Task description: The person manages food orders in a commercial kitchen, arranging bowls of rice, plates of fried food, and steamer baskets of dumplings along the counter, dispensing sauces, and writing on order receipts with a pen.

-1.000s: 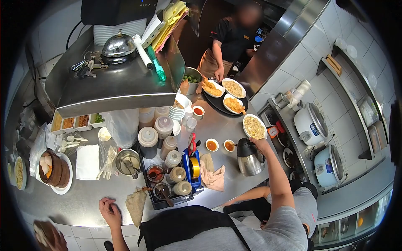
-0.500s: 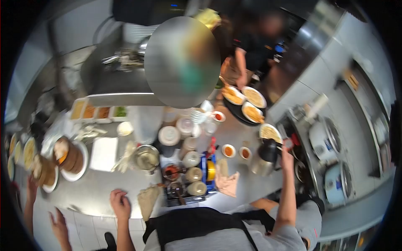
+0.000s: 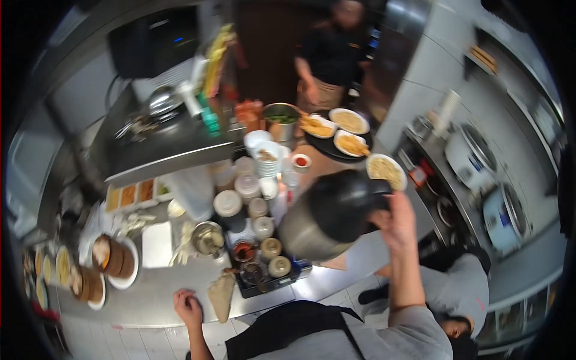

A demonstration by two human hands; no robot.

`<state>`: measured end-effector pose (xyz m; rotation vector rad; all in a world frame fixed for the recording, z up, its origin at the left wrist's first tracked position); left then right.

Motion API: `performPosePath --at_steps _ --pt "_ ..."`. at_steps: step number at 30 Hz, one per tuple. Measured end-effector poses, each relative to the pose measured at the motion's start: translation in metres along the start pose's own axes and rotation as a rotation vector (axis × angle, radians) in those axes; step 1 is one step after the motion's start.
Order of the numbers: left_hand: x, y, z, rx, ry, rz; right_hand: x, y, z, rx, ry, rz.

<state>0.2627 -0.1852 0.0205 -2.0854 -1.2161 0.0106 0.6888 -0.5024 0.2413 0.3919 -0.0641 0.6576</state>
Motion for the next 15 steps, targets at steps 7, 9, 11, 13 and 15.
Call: performPosePath --at_steps 7,9,11,13,15 --pt "-0.004 -0.018 0.025 -0.526 -0.212 -0.133 -0.043 0.171 -0.043 0.129 0.450 0.659" --pt "-0.014 -0.025 0.055 -0.873 -0.267 -0.151 -0.056 0.211 -0.064 0.118 0.459 0.763" --pt "0.000 -0.051 -0.024 -0.964 -0.213 -0.104 -0.067 0.243 -0.088 0.029 0.400 0.848" --pt "-0.006 -0.071 -0.030 -0.970 -0.171 -0.128 -0.078 0.272 -0.107 -0.058 0.364 0.938" --pt "-0.018 -0.093 -0.012 -0.911 -0.137 -0.192 -0.082 0.292 -0.129 -0.286 0.136 0.955"
Point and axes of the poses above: each hand's wrist, its own x-axis towards the middle knuckle, its own y-axis out of the palm, z = x × y, the point moved 8 cm from there along x, towards the middle knuckle, and after that the axes turned 14 degrees about z, right-handed, at the moved point
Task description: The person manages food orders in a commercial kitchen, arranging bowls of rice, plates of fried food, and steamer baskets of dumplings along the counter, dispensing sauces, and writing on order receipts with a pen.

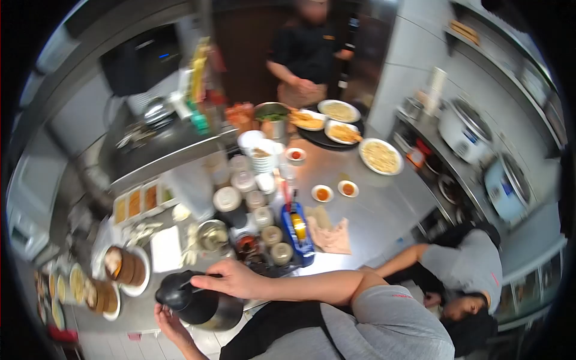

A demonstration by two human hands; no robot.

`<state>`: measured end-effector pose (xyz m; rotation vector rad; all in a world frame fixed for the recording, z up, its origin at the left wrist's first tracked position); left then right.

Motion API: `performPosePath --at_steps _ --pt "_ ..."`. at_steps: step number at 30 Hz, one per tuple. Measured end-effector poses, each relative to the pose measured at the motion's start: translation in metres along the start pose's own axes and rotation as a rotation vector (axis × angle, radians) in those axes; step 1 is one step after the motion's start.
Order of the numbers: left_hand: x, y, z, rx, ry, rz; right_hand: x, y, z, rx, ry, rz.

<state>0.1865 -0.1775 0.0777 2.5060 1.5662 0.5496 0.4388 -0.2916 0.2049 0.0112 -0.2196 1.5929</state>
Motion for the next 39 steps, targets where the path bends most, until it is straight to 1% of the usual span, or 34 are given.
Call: performPosePath --at_steps 1,2,3,4,5,6,7,8,9,11,12,14,15,17,18,21,22,25,26,29,30,31,33,36,37,38,39 --pt "-0.006 -0.016 0.000 0.060 0.009 -0.056 0.010 0.013 -0.011 -0.072 -0.020 -0.010" --pt "-0.012 -0.020 -0.007 0.160 -0.036 -0.065 0.018 0.025 -0.029 -0.035 0.043 -0.005" --pt "-0.024 -0.025 -0.012 0.251 -0.077 -0.140 0.025 0.033 -0.031 -0.045 0.040 0.013" --pt "-0.035 -0.030 -0.013 0.280 -0.096 -0.153 0.032 0.041 -0.043 0.002 0.117 0.007" --pt "-0.044 -0.024 -0.021 0.294 -0.091 -0.125 0.039 0.046 -0.038 -0.022 0.117 0.022" --pt "-0.050 -0.029 -0.015 0.385 -0.097 -0.088 0.048 0.053 -0.053 -0.005 0.098 -0.014" --pt "-0.057 -0.030 -0.008 0.398 -0.119 -0.074 0.052 0.060 -0.059 0.048 0.177 -0.010" --pt "-0.061 -0.028 -0.006 0.452 -0.139 -0.058 0.061 0.068 -0.074 0.050 0.178 -0.031" --pt "-0.060 -0.024 -0.008 0.515 -0.160 -0.054 0.069 0.078 -0.081 0.135 0.159 -0.037" --pt "-0.057 -0.021 -0.006 0.602 -0.169 -0.064 0.083 0.092 -0.104 0.112 0.088 -0.036" --pt "-0.054 -0.021 -0.001 0.579 -0.208 -0.061 0.090 0.100 -0.116 0.092 0.086 -0.037" --pt "-0.046 -0.017 0.003 0.687 -0.098 -0.043 0.099 0.112 -0.128 0.050 0.077 -0.053" --pt "-0.041 -0.016 0.003 0.743 -0.040 -0.031 0.101 0.117 -0.123 0.010 0.029 -0.050" --pt "-0.035 -0.017 0.010 0.774 -0.050 -0.031 0.104 0.129 -0.114 -0.065 -0.073 -0.042" --pt "-0.032 -0.021 0.010 0.792 -0.055 -0.029 0.103 0.135 -0.115 -0.032 -0.019 -0.010" --pt "-0.021 -0.036 0.012 0.859 -0.078 0.037 0.102 0.158 -0.133 0.228 0.073 0.255" --pt "-0.017 -0.042 0.013 0.850 -0.072 0.051 0.103 0.166 -0.135 0.288 0.084 0.378" --pt "-0.011 -0.054 0.019 0.892 -0.099 0.097 0.103 0.180 -0.137 0.164 0.161 0.673" --pt "-0.014 -0.060 0.025 0.947 -0.097 0.054 0.103 0.184 -0.135 0.210 0.199 0.733" --pt "-0.041 -0.071 0.037 0.992 -0.235 0.036 0.108 0.183 -0.121 0.219 0.292 0.722" --pt "-0.055 -0.078 0.039 0.976 -0.211 -0.006 0.112 0.185 -0.130 0.346 0.419 0.672" --pt "-0.070 -0.092 0.038 0.979 -0.203 -0.008 0.112 0.190 -0.130 0.522 0.492 0.638" --pt "-0.099 -0.122 0.031 0.961 -0.172 -0.002 0.110 0.204 -0.126 0.584 0.518 0.624" --pt "-0.173 -0.214 0.031 0.835 -0.363 -0.212 0.108 0.230 -0.124 0.685 0.494 0.554" --pt "-0.198 -0.242 0.025 0.783 -0.403 -0.268 0.109 0.238 -0.119 0.644 0.494 0.498" --pt "-0.226 -0.272 0.015 0.738 -0.446 -0.317 0.108 0.247 -0.116 0.639 0.503 0.493" --pt "-0.253 -0.301 0.005 0.791 -0.430 -0.350 0.111 0.258 -0.111 0.637 0.509 0.484"
Point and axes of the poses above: each hand's wrist, its own x-axis towards the middle knuckle, its own y-axis out of the palm, z = x × y, the point moved 8 cm from there along x, towards the middle knuckle, and after that the axes turned 14 degrees about z, right-handed, at the moved point
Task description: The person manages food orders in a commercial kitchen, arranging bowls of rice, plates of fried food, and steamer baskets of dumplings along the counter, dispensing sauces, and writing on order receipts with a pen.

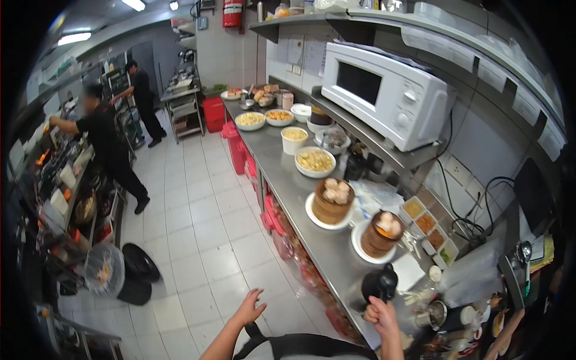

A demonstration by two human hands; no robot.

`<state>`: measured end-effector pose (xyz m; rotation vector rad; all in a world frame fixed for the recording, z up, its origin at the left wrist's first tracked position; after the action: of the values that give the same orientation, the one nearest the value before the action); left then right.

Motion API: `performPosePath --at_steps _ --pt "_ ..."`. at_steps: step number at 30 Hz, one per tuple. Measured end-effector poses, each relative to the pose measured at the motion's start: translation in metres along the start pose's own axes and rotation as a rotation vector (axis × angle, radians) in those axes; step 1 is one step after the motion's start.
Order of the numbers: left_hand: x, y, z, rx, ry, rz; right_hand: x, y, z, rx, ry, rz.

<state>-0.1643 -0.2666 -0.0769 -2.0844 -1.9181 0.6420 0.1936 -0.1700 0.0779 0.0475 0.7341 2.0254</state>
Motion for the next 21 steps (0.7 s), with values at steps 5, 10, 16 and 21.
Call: performPosePath --at_steps 5,10,16,21 --pt "-0.048 -0.146 0.070 -0.086 -0.180 -0.159 0.050 0.063 -0.003 -0.043 0.082 -0.082" --pt "-0.020 -0.231 0.108 -0.202 -0.190 -0.249 0.125 0.145 -0.003 0.159 0.155 0.073" --pt "0.111 -0.275 0.053 -0.129 -0.025 0.006 0.252 0.226 0.032 0.104 0.183 0.369" --pt "0.174 -0.322 0.140 -0.063 -0.165 0.069 0.383 0.270 0.074 0.082 0.147 0.509"
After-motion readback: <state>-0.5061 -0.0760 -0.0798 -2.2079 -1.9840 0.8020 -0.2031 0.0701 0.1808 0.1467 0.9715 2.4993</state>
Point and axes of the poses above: each hand's wrist, its own x-axis towards the middle knuckle, its own y-axis out of the palm, z = x × y, the point moved 8 cm from there along x, towards the middle knuckle, and after that the axes turned 14 degrees about z, right-handed, at the moved point
